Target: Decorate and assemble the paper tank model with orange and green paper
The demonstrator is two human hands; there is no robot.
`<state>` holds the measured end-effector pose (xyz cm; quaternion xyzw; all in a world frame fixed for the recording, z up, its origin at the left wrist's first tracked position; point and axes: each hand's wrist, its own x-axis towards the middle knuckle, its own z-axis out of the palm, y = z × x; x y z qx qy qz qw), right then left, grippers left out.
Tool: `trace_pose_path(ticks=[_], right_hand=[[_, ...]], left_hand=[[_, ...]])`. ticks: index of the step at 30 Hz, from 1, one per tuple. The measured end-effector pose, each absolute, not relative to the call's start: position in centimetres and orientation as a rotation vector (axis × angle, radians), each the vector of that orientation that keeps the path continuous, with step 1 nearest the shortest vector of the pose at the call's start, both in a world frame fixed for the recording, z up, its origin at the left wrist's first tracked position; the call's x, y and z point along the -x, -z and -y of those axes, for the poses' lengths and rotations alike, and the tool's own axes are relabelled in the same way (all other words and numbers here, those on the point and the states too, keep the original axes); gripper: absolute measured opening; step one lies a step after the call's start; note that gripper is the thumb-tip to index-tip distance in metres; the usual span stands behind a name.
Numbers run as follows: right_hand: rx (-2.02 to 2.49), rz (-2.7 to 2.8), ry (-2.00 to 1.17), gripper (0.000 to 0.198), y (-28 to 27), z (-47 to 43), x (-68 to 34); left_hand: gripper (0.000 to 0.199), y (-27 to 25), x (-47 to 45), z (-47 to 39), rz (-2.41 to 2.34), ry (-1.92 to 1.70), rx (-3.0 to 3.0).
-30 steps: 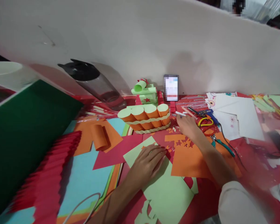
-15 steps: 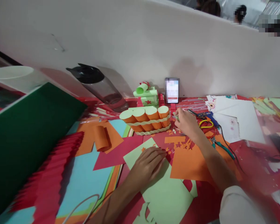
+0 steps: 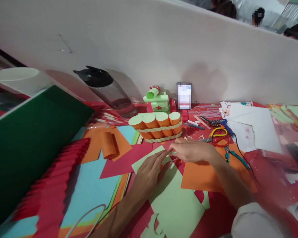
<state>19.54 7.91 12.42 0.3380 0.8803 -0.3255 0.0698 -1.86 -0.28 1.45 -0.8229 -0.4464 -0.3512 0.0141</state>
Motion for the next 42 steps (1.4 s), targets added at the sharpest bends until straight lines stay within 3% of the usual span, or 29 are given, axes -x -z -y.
trace_pose_path(ticks=[5, 11, 20, 24, 27, 31, 34, 39, 42], right_hand=[[-0.905, -2.629, 0.878, 0.023, -11.9, -7.6, -18.5], [-0.851, -2.657, 0.722, 0.032, -11.6, -7.7, -18.6], [-1.010, -2.647, 0.820, 0.033, -11.8, -8.3, -19.6], [-1.329, -2.571, 0.781, 0.057, -12.7, -9.1, -22.1], [-1.261, -2.649, 0.741, 0.068, -12.9, -9.7, -24.1], [-1.203, -2.760, 0.768, 0.049, -13.0, -9.8, -24.7], [-1.280, -2.897, 1.012, 0.034, -13.0, -8.9, -24.3], [-1.460, -2.771, 1.915, 0.035, -10.9, -6.6, -24.6], [-1.541, -2.643, 2.285, 0.028, -8.5, -5.7, -24.4]], left_hand=[[0.017, -2.2, 2.1, 0.2, 1.312, 1.122, 2.628], [0.012, -2.5, 2.1, 0.1, 1.305, 1.213, 2.639], [0.009, -2.2, 2.2, -0.1, 1.357, 1.269, 2.658], [0.018, -2.2, 2.4, -1.2, 1.473, 1.025, 2.491], [0.017, -2.4, 2.0, -2.4, 1.558, 0.816, 2.425], [0.017, -2.6, 0.8, -4.1, 1.634, 0.667, 2.385], [0.013, -2.5, 0.2, -4.5, 1.643, 0.585, 2.404], [0.016, -2.4, 0.5, -2.4, 1.452, 0.509, 2.554], [0.023, -2.3, 0.4, -0.8, 1.353, 0.509, 2.638]])
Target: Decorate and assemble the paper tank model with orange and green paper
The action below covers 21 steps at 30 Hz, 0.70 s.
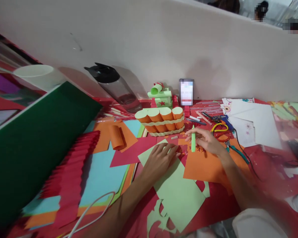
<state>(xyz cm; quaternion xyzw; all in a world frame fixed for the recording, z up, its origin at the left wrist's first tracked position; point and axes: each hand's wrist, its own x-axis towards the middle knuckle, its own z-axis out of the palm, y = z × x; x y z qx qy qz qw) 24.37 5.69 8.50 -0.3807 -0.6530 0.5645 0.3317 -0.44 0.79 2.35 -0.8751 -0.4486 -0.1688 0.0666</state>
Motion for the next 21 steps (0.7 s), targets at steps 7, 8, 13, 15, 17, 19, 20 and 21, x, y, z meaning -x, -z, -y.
trace_pose_path(ticks=[7, 8, 13, 15, 17, 19, 20, 21], right_hand=[[1.228, 1.443, -1.297, 0.038, -4.1, -5.0, -20.3], [1.250, 1.459, -1.241, 0.037, -3.6, -5.0, -19.9], [1.291, 1.664, -1.005, 0.022, -2.2, -4.8, -19.4], [1.302, 1.735, -0.936, 0.018, -2.1, -4.9, -19.5], [1.315, 1.754, -0.895, 0.016, -2.0, -4.9, -19.6], [1.319, 1.758, -0.874, 0.015, -1.9, -4.8, -19.6], [1.320, 1.762, -0.864, 0.014, -1.8, -4.8, -19.6], [1.322, 1.767, -0.854, 0.013, -1.7, -4.8, -19.6]], left_hand=[[0.040, -2.1, -0.4, 0.4, 1.411, 0.503, 2.635], [0.042, -2.0, -0.4, 0.4, 1.427, 0.500, 2.636], [0.045, -1.6, 0.0, 0.4, 1.456, 0.479, 2.659], [0.045, -1.5, 0.1, 0.4, 1.462, 0.485, 2.661], [0.045, -1.5, 0.1, 0.4, 1.467, 0.495, 2.668], [0.044, -1.6, 0.0, 0.3, 1.476, 0.503, 2.676], [0.044, -1.6, 0.0, 0.3, 1.482, 0.505, 2.677], [0.044, -1.7, 0.0, 0.3, 1.489, 0.505, 2.675]])
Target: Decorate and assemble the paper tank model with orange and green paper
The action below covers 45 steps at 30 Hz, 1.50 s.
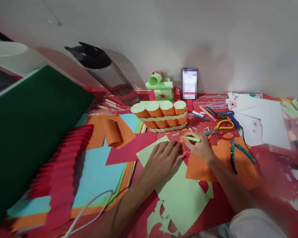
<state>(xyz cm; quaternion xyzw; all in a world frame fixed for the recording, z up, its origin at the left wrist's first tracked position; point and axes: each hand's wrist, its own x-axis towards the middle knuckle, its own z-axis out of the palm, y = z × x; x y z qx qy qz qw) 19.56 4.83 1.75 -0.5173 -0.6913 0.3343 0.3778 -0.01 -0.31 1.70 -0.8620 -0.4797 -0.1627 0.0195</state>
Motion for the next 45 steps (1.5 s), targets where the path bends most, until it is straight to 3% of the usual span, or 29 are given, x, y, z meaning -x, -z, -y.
trace_pose_path(ticks=[45], right_hand=[[1.432, 1.742, -0.971, 0.010, -2.21, -4.74, -19.53]], left_hand=[[0.041, -1.73, -0.23, 0.43, 1.597, 0.476, 2.686]])
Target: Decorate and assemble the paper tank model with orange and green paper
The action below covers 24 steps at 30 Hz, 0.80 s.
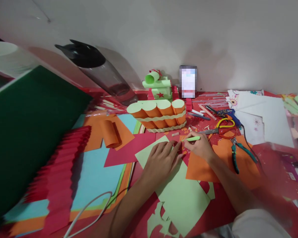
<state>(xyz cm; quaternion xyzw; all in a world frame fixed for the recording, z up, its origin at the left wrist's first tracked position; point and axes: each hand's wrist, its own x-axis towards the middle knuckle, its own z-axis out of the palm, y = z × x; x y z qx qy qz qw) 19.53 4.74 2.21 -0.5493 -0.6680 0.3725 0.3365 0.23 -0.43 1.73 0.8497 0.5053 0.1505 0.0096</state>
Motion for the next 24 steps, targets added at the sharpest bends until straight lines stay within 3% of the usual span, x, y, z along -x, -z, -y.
trace_pose_path(ticks=[24], right_hand=[[1.467, 1.592, -0.975, 0.013, -0.7, -4.9, -20.1]], left_hand=[[0.040, -2.0, -0.3, 0.3, -1.598, -0.464, -2.692]])
